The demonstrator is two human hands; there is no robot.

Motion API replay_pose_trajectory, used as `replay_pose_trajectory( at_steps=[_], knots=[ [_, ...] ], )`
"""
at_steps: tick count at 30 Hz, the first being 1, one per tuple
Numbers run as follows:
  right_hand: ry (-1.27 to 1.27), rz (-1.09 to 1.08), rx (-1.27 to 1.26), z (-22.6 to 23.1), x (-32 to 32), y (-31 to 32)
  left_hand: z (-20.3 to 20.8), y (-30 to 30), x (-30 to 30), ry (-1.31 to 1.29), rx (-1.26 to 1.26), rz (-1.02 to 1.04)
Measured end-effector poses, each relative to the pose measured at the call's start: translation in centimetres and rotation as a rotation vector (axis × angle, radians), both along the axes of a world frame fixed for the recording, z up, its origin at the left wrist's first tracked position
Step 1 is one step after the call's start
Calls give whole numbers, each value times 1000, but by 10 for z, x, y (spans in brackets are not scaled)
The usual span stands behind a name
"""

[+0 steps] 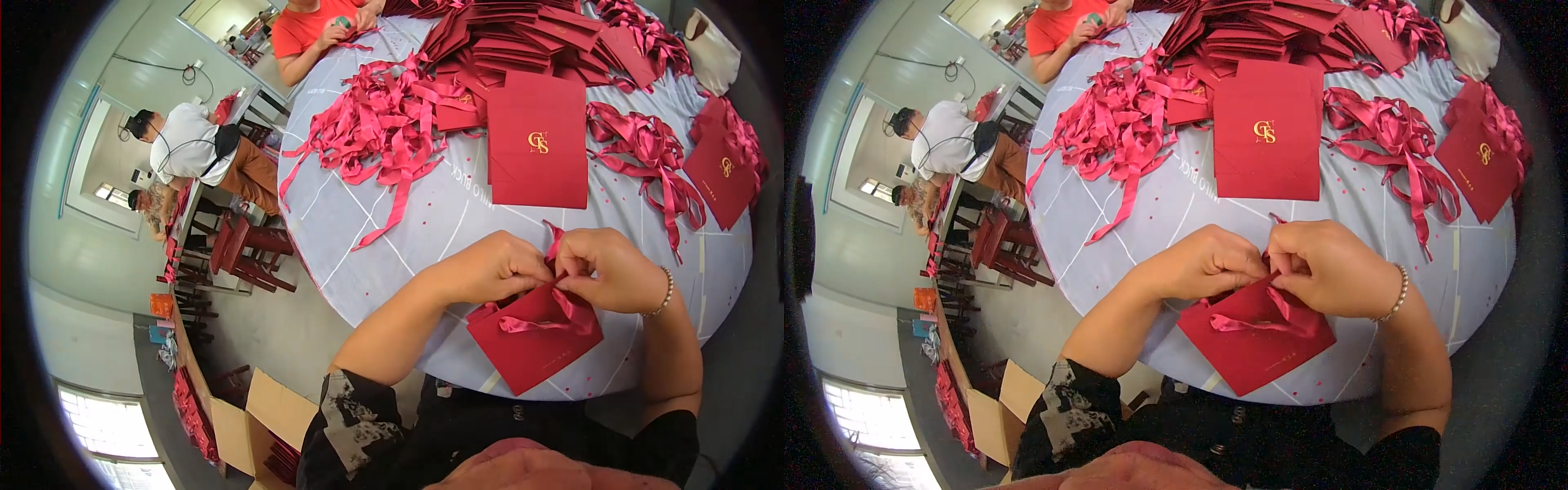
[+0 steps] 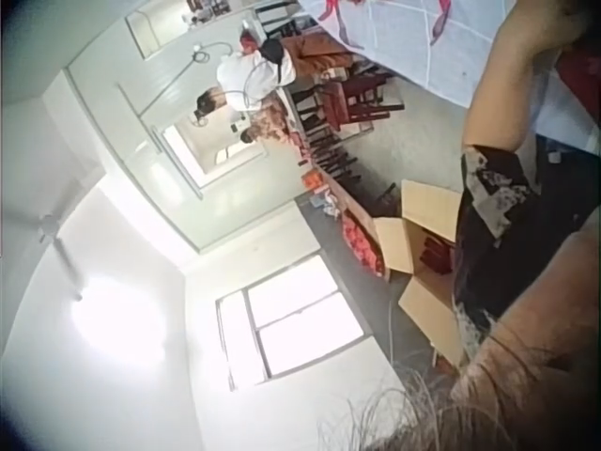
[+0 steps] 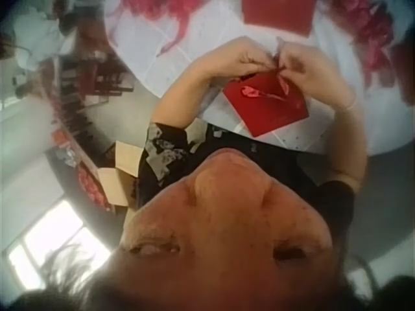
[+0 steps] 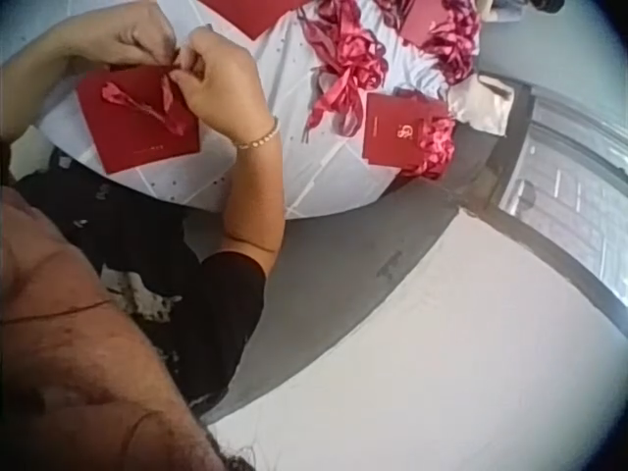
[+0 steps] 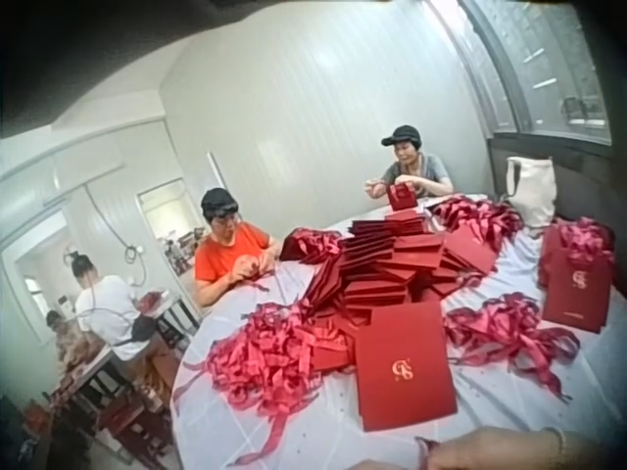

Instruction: The person attaches ribbon handles to paper gift bags by threading ribbons through the bag slots and folding the flaps by hand.

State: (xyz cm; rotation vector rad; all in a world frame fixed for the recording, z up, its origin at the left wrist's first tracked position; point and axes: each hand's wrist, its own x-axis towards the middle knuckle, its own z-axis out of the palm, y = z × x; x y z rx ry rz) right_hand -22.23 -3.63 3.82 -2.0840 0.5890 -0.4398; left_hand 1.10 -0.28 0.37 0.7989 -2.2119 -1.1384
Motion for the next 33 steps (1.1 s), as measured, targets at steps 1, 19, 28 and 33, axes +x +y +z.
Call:
replay_pose_trajectory(
  at_steps=[1,19,28,33],
  knots=[
    [27,-2,2,2,-2,-2,0,-1,2,1,4,-1],
    [51,-55,70,-3,-20,-19,-8,-16,30,84,304,577],
    [49,-111,52,-4,-19,-21,3,-2,6,170,584,257],
    [57,-119,69,5,-27,-23,14,-2,10,-126,612,244]
  ],
)
